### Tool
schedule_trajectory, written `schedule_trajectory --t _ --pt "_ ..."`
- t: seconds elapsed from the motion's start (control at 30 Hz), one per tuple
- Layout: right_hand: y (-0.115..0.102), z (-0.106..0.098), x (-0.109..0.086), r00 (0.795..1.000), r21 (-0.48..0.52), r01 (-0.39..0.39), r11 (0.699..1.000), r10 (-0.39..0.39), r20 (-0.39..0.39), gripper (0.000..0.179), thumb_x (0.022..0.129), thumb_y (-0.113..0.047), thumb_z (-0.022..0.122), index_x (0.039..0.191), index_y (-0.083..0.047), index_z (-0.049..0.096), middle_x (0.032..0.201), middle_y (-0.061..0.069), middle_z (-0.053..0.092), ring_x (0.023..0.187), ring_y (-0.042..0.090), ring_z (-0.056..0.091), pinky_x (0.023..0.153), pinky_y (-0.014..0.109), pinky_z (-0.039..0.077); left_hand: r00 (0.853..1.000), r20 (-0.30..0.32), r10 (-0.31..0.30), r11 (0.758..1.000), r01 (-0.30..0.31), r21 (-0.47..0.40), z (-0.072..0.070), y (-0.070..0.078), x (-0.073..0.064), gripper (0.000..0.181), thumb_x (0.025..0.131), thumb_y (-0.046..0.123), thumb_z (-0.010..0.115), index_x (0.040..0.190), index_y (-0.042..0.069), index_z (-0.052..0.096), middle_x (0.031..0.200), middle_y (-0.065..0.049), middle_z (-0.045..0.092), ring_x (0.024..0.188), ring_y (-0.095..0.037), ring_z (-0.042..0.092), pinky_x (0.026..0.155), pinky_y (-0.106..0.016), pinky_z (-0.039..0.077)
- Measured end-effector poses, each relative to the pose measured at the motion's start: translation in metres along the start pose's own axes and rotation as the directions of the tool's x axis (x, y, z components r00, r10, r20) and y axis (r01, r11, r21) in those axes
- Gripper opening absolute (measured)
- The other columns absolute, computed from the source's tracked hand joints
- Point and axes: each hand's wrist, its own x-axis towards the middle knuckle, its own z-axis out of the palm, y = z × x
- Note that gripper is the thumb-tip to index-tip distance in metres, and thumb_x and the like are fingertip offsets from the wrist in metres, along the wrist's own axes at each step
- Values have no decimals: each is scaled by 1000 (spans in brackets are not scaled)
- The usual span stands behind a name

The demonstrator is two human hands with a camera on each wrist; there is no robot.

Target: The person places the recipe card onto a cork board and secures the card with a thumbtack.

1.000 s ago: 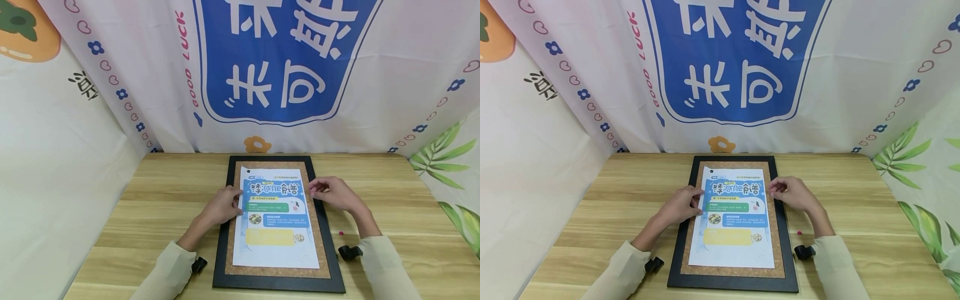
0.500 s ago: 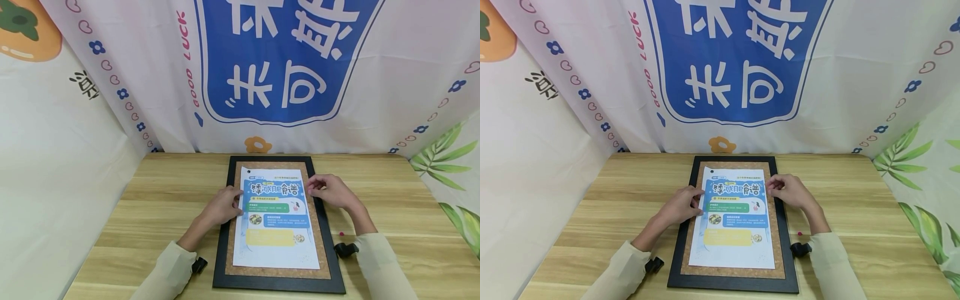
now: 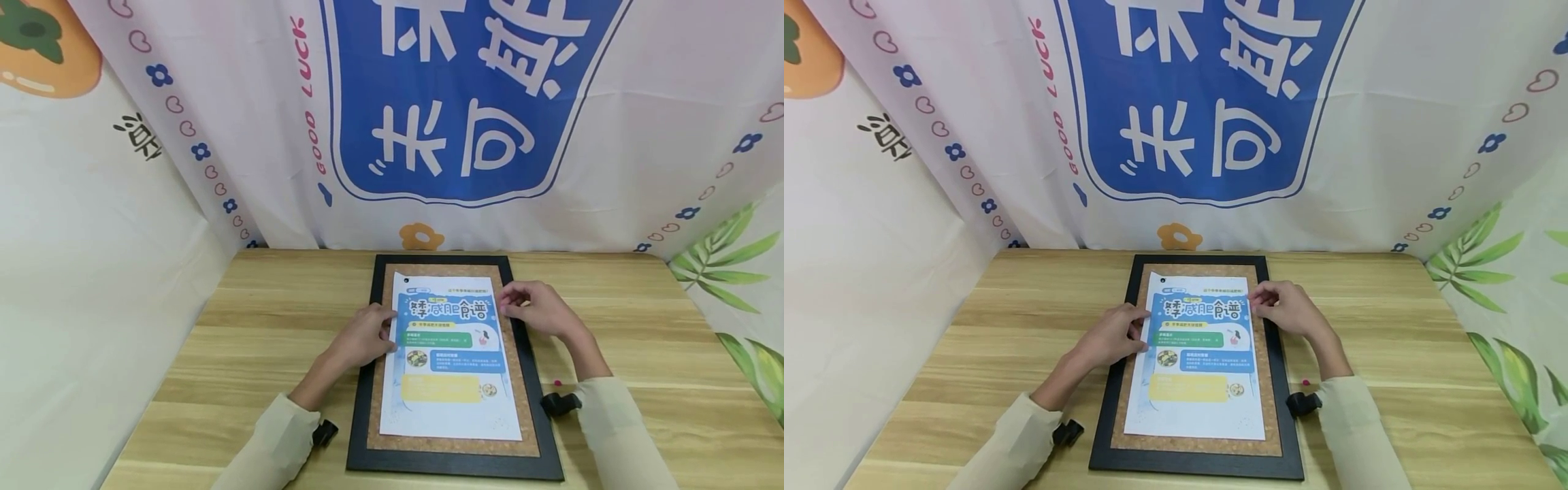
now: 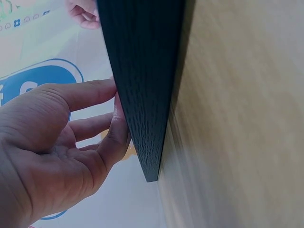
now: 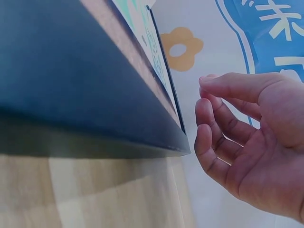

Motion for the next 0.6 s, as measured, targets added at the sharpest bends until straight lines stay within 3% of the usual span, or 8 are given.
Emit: schedule_trajectory --t 0.6 --pt "-1 2 12 1000 -15 -21 1000 21 -11 21 102 -10 71 122 -5 76 109 12 73 99 27 60 83 28 52 1000 -7 5 1000 -5 14 1 0 0 63 87 0 87 144 -7 63 108 -12 63 81 -15 59 66 -24 50"
